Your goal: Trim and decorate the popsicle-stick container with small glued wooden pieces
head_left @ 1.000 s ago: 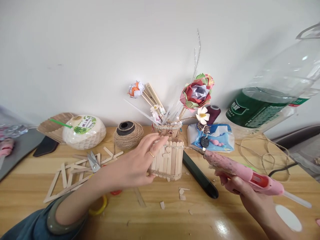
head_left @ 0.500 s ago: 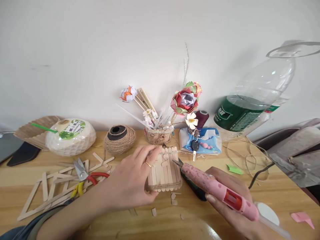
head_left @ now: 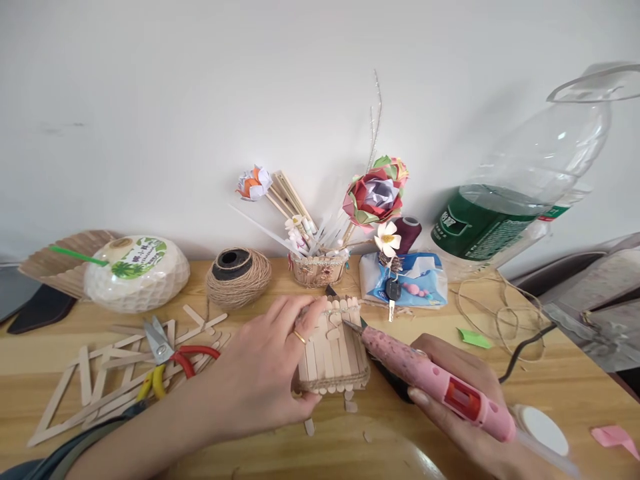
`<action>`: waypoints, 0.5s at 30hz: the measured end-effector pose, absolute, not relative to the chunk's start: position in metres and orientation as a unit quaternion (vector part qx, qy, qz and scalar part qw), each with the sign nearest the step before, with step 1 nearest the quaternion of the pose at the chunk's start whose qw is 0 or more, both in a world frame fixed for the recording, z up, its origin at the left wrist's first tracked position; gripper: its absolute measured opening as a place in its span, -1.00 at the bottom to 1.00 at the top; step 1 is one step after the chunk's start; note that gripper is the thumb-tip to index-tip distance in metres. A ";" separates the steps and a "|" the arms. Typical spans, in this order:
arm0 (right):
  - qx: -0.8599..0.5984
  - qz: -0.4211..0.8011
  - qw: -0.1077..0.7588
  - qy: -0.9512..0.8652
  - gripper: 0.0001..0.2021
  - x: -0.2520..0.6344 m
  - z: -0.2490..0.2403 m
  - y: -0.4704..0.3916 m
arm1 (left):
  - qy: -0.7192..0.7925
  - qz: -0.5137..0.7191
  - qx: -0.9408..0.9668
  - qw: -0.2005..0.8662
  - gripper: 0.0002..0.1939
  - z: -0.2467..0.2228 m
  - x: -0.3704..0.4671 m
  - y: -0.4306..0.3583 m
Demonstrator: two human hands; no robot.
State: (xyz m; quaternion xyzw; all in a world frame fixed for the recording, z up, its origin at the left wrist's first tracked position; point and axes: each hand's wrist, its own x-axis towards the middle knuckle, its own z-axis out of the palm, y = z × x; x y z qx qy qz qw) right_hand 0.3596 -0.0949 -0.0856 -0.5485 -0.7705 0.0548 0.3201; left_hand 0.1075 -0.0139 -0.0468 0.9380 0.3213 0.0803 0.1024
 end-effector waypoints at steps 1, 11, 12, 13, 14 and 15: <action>-0.542 0.065 0.320 -0.774 -0.56 0.360 -0.086 -0.095 | 0.321 0.081 0.938 0.101 -0.03 -0.047 0.107 -0.014; -0.538 0.089 0.315 -0.777 -0.60 0.362 -0.085 -0.096 | 0.320 0.084 0.938 0.103 -0.03 -0.047 0.109 -0.013; -0.540 0.088 0.312 -0.777 -0.58 0.363 -0.087 -0.096 | 0.321 0.082 0.938 0.103 -0.03 -0.047 0.109 -0.013; -0.541 0.088 0.309 -0.777 -0.57 0.364 -0.089 -0.096 | 0.322 0.081 0.938 0.103 -0.03 -0.047 0.109 -0.013; -0.541 0.089 0.308 -0.777 -0.56 0.365 -0.091 -0.096 | 0.322 0.080 0.938 0.103 -0.03 -0.047 0.108 -0.014; -0.540 0.091 0.305 -0.779 -0.57 0.367 -0.094 -0.096 | 0.322 0.079 0.938 0.102 -0.03 -0.047 0.108 -0.014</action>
